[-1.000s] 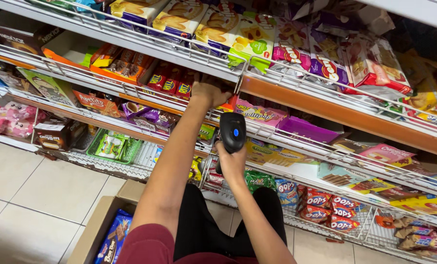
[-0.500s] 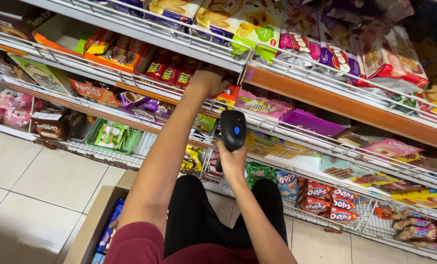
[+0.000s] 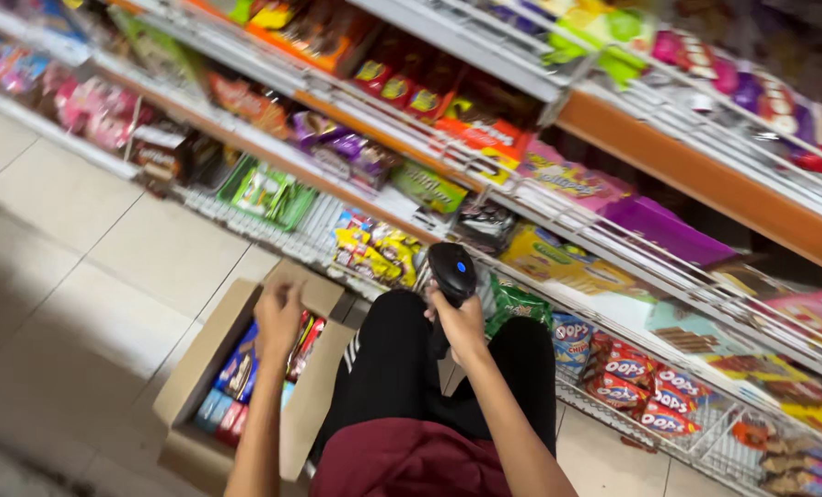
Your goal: The person scans snacks with a handheld barcode scanner and places them into a cardboard box and onto supermarket shelves.
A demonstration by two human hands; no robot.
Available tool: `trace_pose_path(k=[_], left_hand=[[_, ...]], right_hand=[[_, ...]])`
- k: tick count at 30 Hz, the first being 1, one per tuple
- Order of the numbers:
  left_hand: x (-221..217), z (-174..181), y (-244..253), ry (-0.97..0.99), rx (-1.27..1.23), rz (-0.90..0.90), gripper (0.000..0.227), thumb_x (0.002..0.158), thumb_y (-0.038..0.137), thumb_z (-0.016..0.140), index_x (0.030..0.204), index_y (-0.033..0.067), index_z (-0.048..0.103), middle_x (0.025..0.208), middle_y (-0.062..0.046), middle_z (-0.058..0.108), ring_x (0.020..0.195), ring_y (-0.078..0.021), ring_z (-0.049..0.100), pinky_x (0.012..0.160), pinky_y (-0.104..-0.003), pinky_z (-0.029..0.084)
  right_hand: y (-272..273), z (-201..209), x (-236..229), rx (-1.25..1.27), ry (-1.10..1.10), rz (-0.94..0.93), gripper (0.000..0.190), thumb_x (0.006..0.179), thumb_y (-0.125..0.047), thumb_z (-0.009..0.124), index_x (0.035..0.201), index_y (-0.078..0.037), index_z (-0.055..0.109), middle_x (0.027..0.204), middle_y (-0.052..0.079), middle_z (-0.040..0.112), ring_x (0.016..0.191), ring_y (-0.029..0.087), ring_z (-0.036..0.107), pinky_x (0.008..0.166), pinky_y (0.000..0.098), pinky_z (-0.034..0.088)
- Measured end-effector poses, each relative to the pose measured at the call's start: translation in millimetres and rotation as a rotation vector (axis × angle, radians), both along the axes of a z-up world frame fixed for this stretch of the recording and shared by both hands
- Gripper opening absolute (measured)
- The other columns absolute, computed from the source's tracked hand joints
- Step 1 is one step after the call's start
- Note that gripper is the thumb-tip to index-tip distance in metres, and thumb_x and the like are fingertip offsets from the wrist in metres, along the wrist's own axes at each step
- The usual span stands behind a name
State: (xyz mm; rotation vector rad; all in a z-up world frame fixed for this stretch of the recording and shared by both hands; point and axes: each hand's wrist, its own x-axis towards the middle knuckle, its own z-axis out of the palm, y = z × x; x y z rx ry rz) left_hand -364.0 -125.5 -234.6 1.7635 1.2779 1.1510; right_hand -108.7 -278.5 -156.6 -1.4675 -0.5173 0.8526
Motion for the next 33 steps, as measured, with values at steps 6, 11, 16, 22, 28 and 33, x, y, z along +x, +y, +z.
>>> trace_pose_path(k=[6,11,16,22,28,33], left_hand=[[-147,-136,-59,0.091,-0.281,0.312,0.016,0.094,0.012,0.063,0.1,0.0023,0.073,0.095,-0.018,0.073,0.087,-0.0294,0.073,0.082,-0.041,0.055],[-213,-209,-105,0.095,-0.207,0.574,0.016,0.095,0.013,0.07,0.098,-0.0021,0.067,0.09,-0.022,0.072,0.079,-0.032,0.069,0.074,-0.045,0.054],[-223,-243,-140,0.071,-0.286,0.701,0.01,0.084,0.004,0.07,0.093,0.0067,0.068,0.09,-0.012,0.066,0.084,-0.0289,0.067,0.079,-0.04,0.055],[-201,-289,-161,0.378,-0.706,0.682,0.049,0.072,0.018,0.086,0.115,0.01,0.065,0.128,-0.024,0.047,0.115,-0.0469,0.05,0.097,-0.055,0.047],[-186,-342,-182,0.438,-0.968,0.664,0.075,0.073,0.026,0.086,0.136,0.0051,0.052,0.151,-0.029,0.027,0.127,-0.0555,0.044,0.106,-0.056,0.044],[-178,-349,-195,0.396,-0.985,0.507,0.083,0.072,0.025,0.086,0.142,0.0035,0.047,0.155,-0.032,0.02,0.125,-0.0554,0.048,0.107,-0.052,0.046]], right_hand=[[24,-1,-38,-0.182,-0.288,0.411,0.02,0.086,-0.013,0.076,0.1,0.0,0.069,0.077,0.005,0.071,0.061,0.013,0.067,0.058,0.0309,0.054],[76,-17,-65,0.134,-1.16,0.655,0.084,0.066,-0.026,0.097,0.131,0.009,0.056,0.122,0.029,0.065,0.112,0.041,0.064,0.096,0.0461,0.05],[120,-1,-109,0.229,-1.07,0.997,0.043,0.076,-0.005,0.082,0.117,0.0,0.069,0.111,0.02,0.069,0.105,0.038,0.067,0.092,0.0418,0.054],[158,-33,-161,0.283,-1.142,1.124,0.037,0.08,0.002,0.078,0.116,0.0,0.069,0.105,0.02,0.065,0.1,0.042,0.064,0.088,0.0453,0.051],[165,-88,-188,0.243,-1.036,1.152,0.04,0.082,0.003,0.076,0.121,0.0,0.067,0.106,0.021,0.064,0.102,0.043,0.063,0.088,0.0459,0.051],[147,-112,-178,0.209,-1.081,1.151,0.045,0.074,0.008,0.07,0.119,0.0,0.067,0.107,0.022,0.064,0.105,0.044,0.061,0.091,0.0463,0.051]])
